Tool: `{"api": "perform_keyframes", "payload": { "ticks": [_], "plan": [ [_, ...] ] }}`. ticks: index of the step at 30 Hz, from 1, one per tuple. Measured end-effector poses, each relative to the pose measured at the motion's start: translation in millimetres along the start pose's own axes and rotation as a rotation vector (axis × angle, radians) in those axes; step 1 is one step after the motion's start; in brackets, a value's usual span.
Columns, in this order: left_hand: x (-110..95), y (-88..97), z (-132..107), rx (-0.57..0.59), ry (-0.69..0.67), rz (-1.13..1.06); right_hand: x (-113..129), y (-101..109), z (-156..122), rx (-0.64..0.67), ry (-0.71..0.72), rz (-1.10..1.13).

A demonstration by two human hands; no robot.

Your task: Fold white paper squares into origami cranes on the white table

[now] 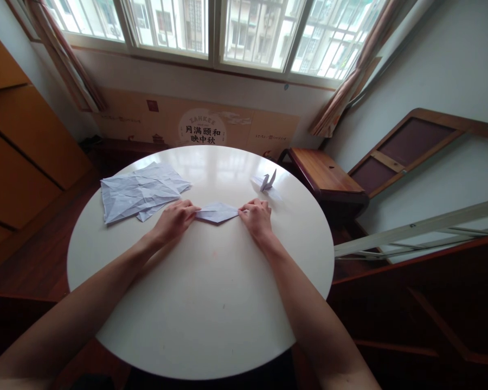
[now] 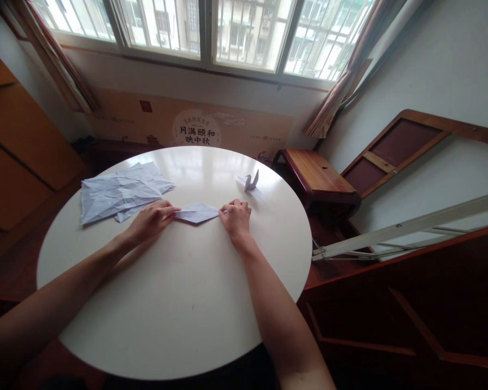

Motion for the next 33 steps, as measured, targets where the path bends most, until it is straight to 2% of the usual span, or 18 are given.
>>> {"api": "perform_keyframes", "payload": {
  "ticks": [5, 8, 12, 21, 27, 33],
  "plan": [
    [13, -0.3, 3, -0.092, 0.117, -0.16, 1, 2, -1, 0.024, -0.039, 0.011],
    [20, -0.8, 5, -0.113, 0.115, -0.305, -1, 3, -1, 0.029, -0.059, 0.02],
    [25, 0.0, 8, -0.06, 0.086, -0.374, -4, 2, 0, 0.037, -0.066, 0.029],
    [37, 1.4, 7, 0.131, 0.197, -0.454, -7, 1, 1, 0.028, -0.083, 0.039],
    [35, -2.5, 5, 0.05, 0.133, -0.391, -2, -1, 1, 0.019, 0.009, 0.059],
    [20, -3.6, 3, -0.011, 0.019, -0.228, 14, -1, -6, 0.053, 0.123, 0.12]
  ]
}}
Point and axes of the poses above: each hand's wrist, its own z-axis towards the middle knuckle, its own y-axis out of the back of the hand, x = y × z, the point moved 3 cm from there along z, towards the middle knuckle, and after that the axes turned 10 degrees about -z, right-handed, at the moved point
